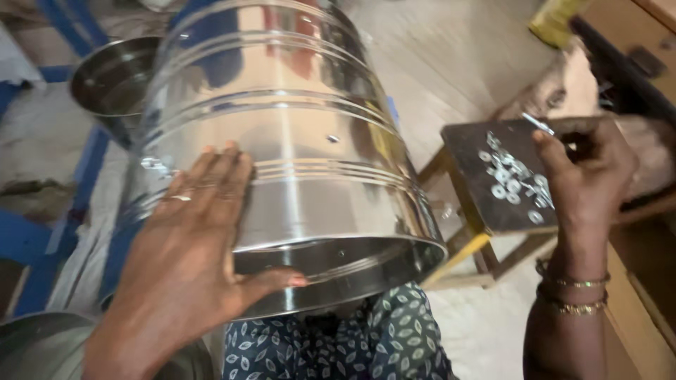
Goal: The person assembles a large cylindrical metal container by inserting bolts and washers into pre-drilled holes along the seams. They pick fasteners from a nearby stool and secure them by hand, rotating the container to access different sections.
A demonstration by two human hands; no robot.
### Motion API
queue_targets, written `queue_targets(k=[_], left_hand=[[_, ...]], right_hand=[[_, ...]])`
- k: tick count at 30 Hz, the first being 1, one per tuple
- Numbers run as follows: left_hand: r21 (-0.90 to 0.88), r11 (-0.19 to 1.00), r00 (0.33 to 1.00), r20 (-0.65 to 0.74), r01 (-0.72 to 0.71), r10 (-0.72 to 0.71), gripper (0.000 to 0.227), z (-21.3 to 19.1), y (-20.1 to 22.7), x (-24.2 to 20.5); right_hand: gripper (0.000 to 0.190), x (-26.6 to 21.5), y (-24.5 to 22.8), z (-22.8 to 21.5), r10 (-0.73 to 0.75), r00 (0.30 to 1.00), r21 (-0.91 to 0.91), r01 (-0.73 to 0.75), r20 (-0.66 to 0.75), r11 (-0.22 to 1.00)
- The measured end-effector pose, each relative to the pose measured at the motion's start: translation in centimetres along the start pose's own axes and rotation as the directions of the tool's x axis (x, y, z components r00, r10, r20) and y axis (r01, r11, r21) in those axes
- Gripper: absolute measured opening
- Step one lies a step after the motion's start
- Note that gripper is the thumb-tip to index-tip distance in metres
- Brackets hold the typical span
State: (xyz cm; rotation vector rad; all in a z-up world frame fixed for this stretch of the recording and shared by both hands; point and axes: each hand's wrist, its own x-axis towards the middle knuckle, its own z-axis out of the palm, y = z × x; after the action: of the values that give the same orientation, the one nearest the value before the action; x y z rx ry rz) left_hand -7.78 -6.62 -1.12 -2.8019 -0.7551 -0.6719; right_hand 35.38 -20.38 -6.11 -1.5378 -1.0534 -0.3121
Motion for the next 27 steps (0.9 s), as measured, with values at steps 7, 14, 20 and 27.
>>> queue_targets(k=[7, 14, 20, 27], left_hand=[[0.131, 0.991, 1.000, 0.003, -0.010, 0.009, 0.127, 1.0, -1.8, -1.7], [0.034, 0.999, 0.998, 0.052, -0.028, 0.026, 0.124, 1.5, -3.2, -1.9], [-0.004, 0.999, 0.999, -0.017, 0.037, -0.037, 0.124, 2.4, -2.1, -2.0], [-0.082, 0.992, 0.993, -0.060, 0.091, -0.096, 0.126, 3.1, -1.8, -2.2]], right_hand=[[0.012, -1.8, 8.6, -3.5, 0.262, 0.965, 0.121, -0.259, -0.008, 0.958], [0.010, -6.9, 20.8, -7.7, 0.517, 0.852, 0.006, -0.518, -0.078, 0.855], [0.015, -11.4, 23.8, -7.9, 0.564, 0.821, -0.092, -0.570, -0.091, 0.816], [0.022, -11.9, 26.2, -6.9, 0.549, 0.834, -0.091, -0.552, -0.054, 0.829]])
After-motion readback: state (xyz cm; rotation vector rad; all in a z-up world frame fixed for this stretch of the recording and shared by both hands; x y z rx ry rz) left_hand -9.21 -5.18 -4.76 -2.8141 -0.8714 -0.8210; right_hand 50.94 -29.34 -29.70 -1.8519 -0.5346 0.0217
